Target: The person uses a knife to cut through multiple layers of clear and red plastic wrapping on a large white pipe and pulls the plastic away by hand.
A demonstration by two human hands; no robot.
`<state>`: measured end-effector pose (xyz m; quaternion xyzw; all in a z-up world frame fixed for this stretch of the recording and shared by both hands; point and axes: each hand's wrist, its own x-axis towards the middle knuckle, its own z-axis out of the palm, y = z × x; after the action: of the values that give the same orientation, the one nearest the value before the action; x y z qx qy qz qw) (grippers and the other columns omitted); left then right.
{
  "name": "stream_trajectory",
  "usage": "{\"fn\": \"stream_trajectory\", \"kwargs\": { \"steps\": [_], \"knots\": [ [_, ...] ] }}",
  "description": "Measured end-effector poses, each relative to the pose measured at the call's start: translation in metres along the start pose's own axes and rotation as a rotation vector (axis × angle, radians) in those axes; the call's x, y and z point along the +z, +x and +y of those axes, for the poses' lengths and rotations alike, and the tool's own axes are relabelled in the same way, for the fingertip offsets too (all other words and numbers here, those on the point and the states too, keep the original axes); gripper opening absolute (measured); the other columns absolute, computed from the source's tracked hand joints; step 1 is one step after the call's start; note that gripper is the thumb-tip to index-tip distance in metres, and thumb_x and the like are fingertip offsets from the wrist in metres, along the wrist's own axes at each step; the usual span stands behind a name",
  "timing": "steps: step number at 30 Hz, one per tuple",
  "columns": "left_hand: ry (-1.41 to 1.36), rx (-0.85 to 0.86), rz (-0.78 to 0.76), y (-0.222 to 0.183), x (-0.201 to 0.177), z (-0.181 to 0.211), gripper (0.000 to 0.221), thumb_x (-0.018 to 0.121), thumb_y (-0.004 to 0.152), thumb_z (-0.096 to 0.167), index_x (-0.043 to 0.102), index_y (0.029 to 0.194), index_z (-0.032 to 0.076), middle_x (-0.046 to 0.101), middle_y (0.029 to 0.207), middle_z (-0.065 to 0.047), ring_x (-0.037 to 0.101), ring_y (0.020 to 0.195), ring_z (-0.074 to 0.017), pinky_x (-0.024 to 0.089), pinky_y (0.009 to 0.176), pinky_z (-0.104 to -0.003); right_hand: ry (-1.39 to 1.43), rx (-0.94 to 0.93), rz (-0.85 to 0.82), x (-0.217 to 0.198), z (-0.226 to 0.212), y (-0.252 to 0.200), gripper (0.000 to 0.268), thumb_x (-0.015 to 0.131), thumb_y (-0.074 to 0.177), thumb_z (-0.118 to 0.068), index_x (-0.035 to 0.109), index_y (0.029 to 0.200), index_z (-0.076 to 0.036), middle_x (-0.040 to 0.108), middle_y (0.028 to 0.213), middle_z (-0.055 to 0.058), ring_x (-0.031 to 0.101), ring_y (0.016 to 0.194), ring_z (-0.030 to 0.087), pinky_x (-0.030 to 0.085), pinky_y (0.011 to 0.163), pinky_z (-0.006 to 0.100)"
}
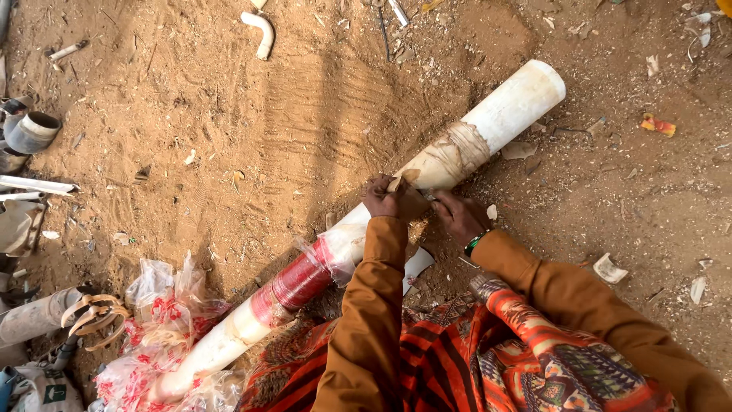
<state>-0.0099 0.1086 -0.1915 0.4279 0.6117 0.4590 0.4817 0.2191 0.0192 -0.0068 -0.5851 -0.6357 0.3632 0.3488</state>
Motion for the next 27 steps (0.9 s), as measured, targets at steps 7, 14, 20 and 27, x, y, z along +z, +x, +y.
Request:
{"fn": "stream_trajectory", "kwargs": {
  "steps": [7,14,20,27],
  "knots": [
    [-0.226,0.107,-0.092,-0.032,-0.010,0.049,0.018,0.075,0.075,-0.007,0.069,0.081,0.009,0.069,0.088,-0.003,0.064,0.079,-0.0136,0.059,0.073,-0.029,-0.001,0.089,-0.075,-0.001,-0.002,0.003,0.033,0.059,0.099,-0.028,0.063,0.130,-0.017,0.073,0.095,0.020,0.070,0.084,0.043,0.054,0.069,0.052],
    [0.645,0.530,-0.180,-0.140,-0.058,0.145,0.014,0.079,0.066,-0.001,0.077,0.072,0.012,0.070,0.095,-0.008,0.060,0.102,-0.0258,0.055,0.086,-0.032,0.148,0.142,0.224,-0.004,0.026,-0.005,0.030,0.065,0.102,-0.034,0.068,0.117,-0.008,0.074,0.093,0.015,0.073,0.080,0.029,0.056,0.069,0.043],
    [0.450,0.285,0.059,-0.141,-0.075,0.168,0.018,0.066,0.083,0.004,0.072,0.100,0.009,0.063,0.111,-0.008,0.063,0.108,-0.0246,0.052,0.099,-0.039,-0.073,-0.030,0.067,0.002,-0.002,0.054,0.043,0.085,0.083,-0.041,0.065,0.092,-0.004,0.071,0.090,0.014,0.068,0.079,0.034,0.053,0.068,0.046],
    [1.107,0.012,0.135,-0.130,-0.106,0.139,0.045,0.054,0.099,0.041,0.057,0.139,0.021,0.050,0.149,-0.008,0.040,0.145,-0.0287,0.013,0.122,-0.063,-0.396,-0.330,-0.398,0.054,-0.061,0.049,0.067,0.088,0.064,-0.032,0.066,0.125,-0.014,0.062,0.137,0.019,0.071,0.077,0.036,0.054,0.059,0.050]
  ]
}}
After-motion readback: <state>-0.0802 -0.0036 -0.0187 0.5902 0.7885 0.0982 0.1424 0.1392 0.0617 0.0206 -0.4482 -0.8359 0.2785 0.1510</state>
